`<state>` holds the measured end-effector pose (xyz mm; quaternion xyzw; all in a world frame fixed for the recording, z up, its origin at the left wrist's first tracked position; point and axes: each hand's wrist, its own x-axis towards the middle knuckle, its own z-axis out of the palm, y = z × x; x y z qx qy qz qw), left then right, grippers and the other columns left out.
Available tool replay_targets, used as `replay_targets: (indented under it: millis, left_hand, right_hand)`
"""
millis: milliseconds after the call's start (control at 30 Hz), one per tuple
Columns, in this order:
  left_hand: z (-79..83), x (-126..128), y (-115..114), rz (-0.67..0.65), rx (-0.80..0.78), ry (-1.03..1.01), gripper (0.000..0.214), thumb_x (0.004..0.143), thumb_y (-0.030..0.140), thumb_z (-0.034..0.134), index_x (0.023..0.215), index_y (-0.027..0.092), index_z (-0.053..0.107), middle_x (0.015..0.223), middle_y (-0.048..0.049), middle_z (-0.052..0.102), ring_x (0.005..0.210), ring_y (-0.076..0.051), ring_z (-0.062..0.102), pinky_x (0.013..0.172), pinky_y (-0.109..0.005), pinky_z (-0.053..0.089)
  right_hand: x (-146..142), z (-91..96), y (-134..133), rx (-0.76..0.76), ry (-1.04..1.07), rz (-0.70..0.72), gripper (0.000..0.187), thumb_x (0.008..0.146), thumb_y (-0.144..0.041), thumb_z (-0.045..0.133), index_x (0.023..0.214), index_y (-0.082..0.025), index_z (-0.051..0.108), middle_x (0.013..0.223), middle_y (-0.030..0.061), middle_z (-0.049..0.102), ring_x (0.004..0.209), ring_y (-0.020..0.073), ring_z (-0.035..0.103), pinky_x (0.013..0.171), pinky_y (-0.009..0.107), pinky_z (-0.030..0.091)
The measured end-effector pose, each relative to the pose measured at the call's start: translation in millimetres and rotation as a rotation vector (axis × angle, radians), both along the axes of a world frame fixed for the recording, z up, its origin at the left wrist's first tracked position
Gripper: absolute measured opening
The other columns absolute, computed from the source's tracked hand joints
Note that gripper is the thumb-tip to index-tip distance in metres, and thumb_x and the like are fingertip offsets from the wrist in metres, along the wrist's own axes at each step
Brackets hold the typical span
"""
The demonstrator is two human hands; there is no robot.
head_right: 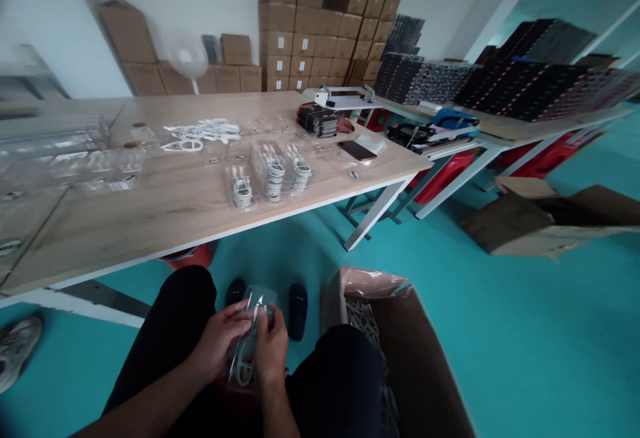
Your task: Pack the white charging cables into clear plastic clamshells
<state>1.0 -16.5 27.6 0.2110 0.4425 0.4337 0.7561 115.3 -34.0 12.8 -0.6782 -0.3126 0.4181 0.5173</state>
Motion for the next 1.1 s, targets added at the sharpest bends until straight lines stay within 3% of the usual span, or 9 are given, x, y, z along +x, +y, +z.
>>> replay_targets:
  millis: [200,367,500,700,867,967,1100]
  left_hand:
    - [8.6,-5,-4,-0.026,0.129,-0.159,0.079,0.060,0.011,0.080,0.132,0.024,0.050,0.120,-0.0122,0.064,0.113,-0.027,0.059,0.101,-0.041,0.040]
    - [21.6,-2,-3,-0.008,0.154,-0.184,0.078,0.062,0.012,0.078,0.133,0.025,0.048,0.124,-0.0129,0.062,0.118,-0.029,0.055,0.102,-0.043,0.040]
    - [31.2,-1,-3,0.012,0.166,-0.191,0.075,0.062,0.013,0.078,0.131,0.025,0.051,0.123,-0.0131,0.062,0.118,-0.030,0.055,0.102,-0.043,0.040]
    - [64.6,-1,5,0.049,0.159,-0.202,0.073,0.060,0.012,0.078,0.127,0.027,0.055,0.120,-0.0112,0.063,0.116,-0.031,0.056,0.100,-0.044,0.041]
    - [87.6,0,15,0.045,0.128,-0.249,0.066,0.060,0.009,0.073,0.121,0.024,0.057,0.112,-0.0103,0.067,0.109,-0.029,0.060,0.095,-0.041,0.043]
    - [84.0,1,17,-0.008,0.089,-0.272,0.051,0.057,0.003,0.067,0.104,0.022,0.061,0.106,-0.0086,0.068,0.100,-0.026,0.064,0.086,-0.037,0.047]
    - [62.0,2,13,-0.096,0.025,-0.237,0.044,0.051,-0.004,0.059,0.088,0.019,0.057,0.089,-0.0047,0.069,0.082,-0.019,0.066,0.073,-0.029,0.047]
  right_hand:
    - [5,1.4,3,0.037,0.292,-0.058,0.056,0.075,-0.060,0.058,0.113,-0.020,0.065,0.102,0.0081,0.072,0.098,0.0262,0.064,0.086,0.038,0.049]
    - [9,9.4,0,0.055,0.431,-0.044,0.052,0.075,-0.060,0.059,0.110,-0.023,0.066,0.104,0.0061,0.072,0.103,0.0271,0.063,0.086,0.039,0.050]
    - [14,8.9,-4,0.022,0.421,-0.042,0.046,0.075,-0.059,0.059,0.104,-0.025,0.069,0.108,0.0045,0.071,0.103,0.0261,0.063,0.089,0.036,0.049]
    - [24,3.0,-9,-0.034,0.437,-0.015,0.046,0.070,-0.061,0.063,0.098,-0.025,0.071,0.088,0.0037,0.074,0.086,0.0253,0.066,0.074,0.034,0.052]
    - [25,-3.4,-8,-0.056,0.519,0.060,0.043,0.071,-0.058,0.065,0.097,-0.024,0.070,0.088,0.0039,0.074,0.083,0.0258,0.067,0.071,0.035,0.052]
    - [22,0.0,-6,0.002,0.617,0.030,0.045,0.075,-0.061,0.059,0.098,-0.024,0.069,0.087,0.0047,0.073,0.083,0.0258,0.066,0.070,0.037,0.052]
    - [15,20.7,-7,0.156,0.729,0.029,0.041,0.077,-0.053,0.062,0.105,-0.023,0.066,0.101,0.0071,0.071,0.092,0.0251,0.065,0.079,0.038,0.052]
